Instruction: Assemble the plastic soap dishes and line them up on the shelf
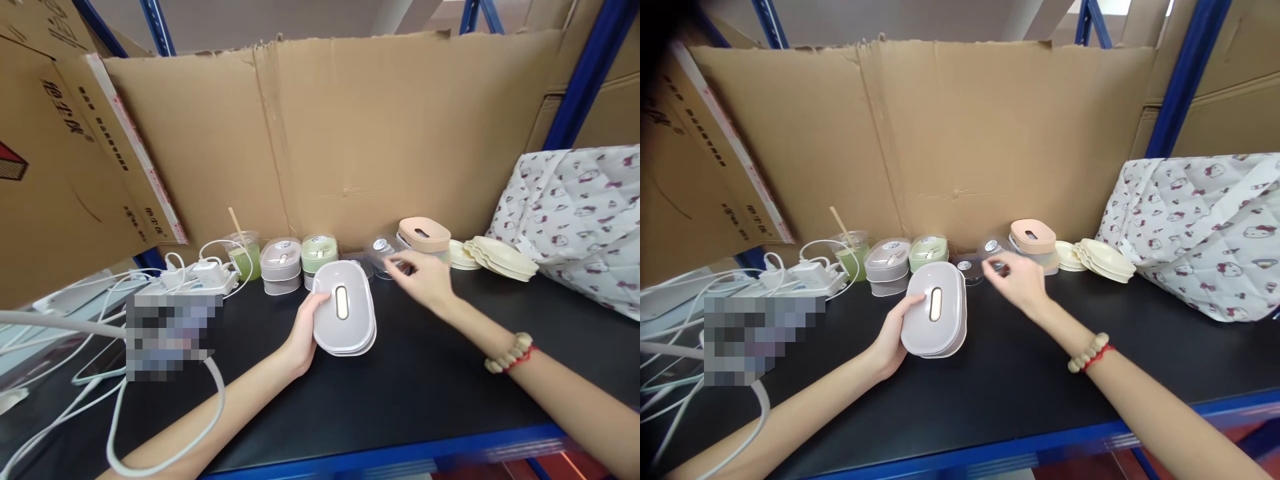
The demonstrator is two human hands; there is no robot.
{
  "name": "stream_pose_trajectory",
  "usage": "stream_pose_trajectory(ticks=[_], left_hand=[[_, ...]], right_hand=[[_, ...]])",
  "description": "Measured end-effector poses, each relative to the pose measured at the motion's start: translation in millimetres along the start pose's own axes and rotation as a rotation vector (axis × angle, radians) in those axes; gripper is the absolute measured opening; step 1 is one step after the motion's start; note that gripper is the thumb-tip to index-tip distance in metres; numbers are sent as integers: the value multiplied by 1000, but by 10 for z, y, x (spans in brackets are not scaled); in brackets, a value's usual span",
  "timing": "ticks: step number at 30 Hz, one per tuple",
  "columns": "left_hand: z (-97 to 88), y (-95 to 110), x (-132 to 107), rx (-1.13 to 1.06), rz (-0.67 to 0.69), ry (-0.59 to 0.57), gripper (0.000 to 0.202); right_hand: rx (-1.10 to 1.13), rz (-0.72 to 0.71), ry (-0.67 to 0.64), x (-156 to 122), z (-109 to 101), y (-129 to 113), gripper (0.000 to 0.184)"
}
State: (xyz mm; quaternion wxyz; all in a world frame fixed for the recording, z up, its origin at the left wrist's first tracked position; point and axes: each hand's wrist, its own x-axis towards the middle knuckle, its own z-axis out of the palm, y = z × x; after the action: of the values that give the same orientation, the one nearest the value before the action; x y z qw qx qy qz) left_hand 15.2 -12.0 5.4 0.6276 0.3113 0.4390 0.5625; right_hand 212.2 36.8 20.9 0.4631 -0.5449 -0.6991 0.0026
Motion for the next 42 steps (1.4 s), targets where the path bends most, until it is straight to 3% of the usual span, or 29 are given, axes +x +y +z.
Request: stream_pose_trajectory(ticks=[2,4,8,12,18,27,31,37,42], left_hand=[[2,11,-22,-8,-73,7,13],[4,16,-34,-13,-125,2,12],[12,23,-26,-36,-163,12,12],[18,29,-6,-80,-161,34,16],[14,25,-15,-206,-28,142,12],[36,47,-53,-219,-25,158,9],[44,73,-58,-200,13,193,10],[43,10,-49,-108,-64,100,14],[16,-12,23,-1,-91,-49,14]], right_hand=[[-145,-58,203,140,-84,231,31],[-266,-79,281,246,-138,488,39],[-303,-75,277,324,-146,929,43],[-222,-78,269,323,-110,1092,34],[-162,-99,336,319,-105,1041,30],[-201,-64,382,296,-165,950,32],[-290,-168,426,265,-163,809,33],[-501,-434,62,236,189,565,48],[-593,-379,-51,322,409,568,53]])
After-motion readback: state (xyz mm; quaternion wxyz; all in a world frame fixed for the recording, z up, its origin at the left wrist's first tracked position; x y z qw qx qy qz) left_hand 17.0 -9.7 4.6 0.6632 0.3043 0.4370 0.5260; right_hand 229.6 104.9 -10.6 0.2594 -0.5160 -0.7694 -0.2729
